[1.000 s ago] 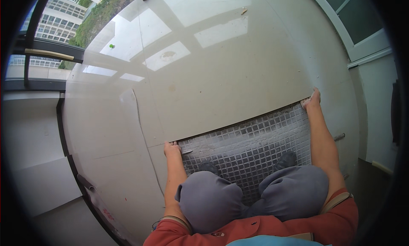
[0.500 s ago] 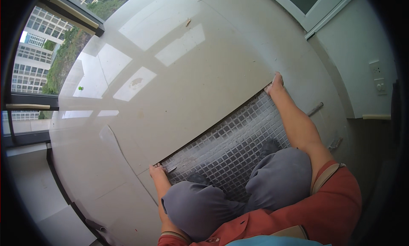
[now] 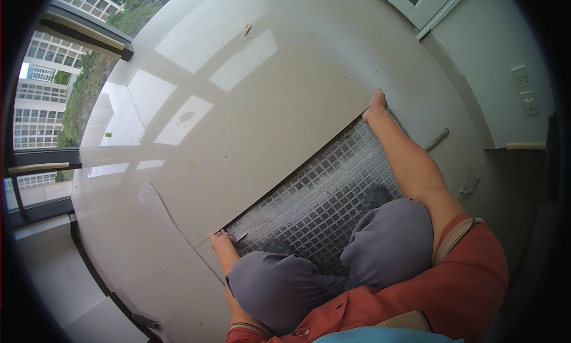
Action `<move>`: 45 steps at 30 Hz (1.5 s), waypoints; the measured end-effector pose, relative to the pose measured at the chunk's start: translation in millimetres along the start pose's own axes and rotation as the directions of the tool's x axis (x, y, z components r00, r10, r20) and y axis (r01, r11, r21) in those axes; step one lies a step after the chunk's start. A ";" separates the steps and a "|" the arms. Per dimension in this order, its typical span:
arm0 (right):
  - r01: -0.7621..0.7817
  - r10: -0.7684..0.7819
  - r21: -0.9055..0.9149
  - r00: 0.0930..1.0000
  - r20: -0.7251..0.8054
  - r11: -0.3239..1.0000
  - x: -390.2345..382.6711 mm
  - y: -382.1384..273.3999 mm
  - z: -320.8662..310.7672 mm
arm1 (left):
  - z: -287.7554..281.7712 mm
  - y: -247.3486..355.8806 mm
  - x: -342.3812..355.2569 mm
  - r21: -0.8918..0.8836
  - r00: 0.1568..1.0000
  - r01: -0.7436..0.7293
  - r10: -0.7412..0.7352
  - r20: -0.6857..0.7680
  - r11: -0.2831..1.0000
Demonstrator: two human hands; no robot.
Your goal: Replacing a large floor tile using a trowel and scraper.
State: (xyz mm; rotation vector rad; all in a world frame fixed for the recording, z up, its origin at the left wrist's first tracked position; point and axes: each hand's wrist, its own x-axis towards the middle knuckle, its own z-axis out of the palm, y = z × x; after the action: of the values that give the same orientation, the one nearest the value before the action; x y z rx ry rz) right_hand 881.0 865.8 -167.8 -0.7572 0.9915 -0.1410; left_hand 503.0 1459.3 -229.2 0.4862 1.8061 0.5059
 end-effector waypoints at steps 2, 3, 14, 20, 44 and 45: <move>0.041 -0.042 -0.018 0.998 -0.053 0.999 0.1 0.9 0.3 | -1.8 0.6 1.9 0.034 0.999 -0.010 0.009 0.042 0.999; 0.032 -0.035 -0.034 0.996 -0.086 0.999 0.2 1.0 0.1 | -2.7 1.0 2.7 0.043 0.999 0.004 -0.006 0.037 0.999; 0.027 -0.030 -0.028 0.996 -0.088 0.999 -10.3 -2.2 5.1 | 1.2 -0.1 2.2 0.052 0.999 -0.021 0.019 0.029 0.998; -0.044 0.044 0.029 0.999 0.005 0.999 -3.5 -4.7 -1.4 | -11.6 5.2 14.1 0.053 0.983 -0.022 0.012 0.182 0.998; -0.012 0.002 -0.058 0.984 -0.181 0.998 -31.3 -10.0 10.1 | -37.3 10.7 67.5 0.207 0.786 -0.244 0.069 0.614 0.947; -0.014 0.001 -0.066 0.981 -0.195 0.998 -34.2 -10.5 10.6 | -35.6 10.2 68.2 0.287 0.787 -0.343 0.107 0.607 0.894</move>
State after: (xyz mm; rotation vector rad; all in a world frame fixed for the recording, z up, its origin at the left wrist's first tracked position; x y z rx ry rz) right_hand 872.6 878.4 -133.7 -0.8116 1.1898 -0.1786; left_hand 451.0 1502.5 -267.1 1.0293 1.2434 0.1240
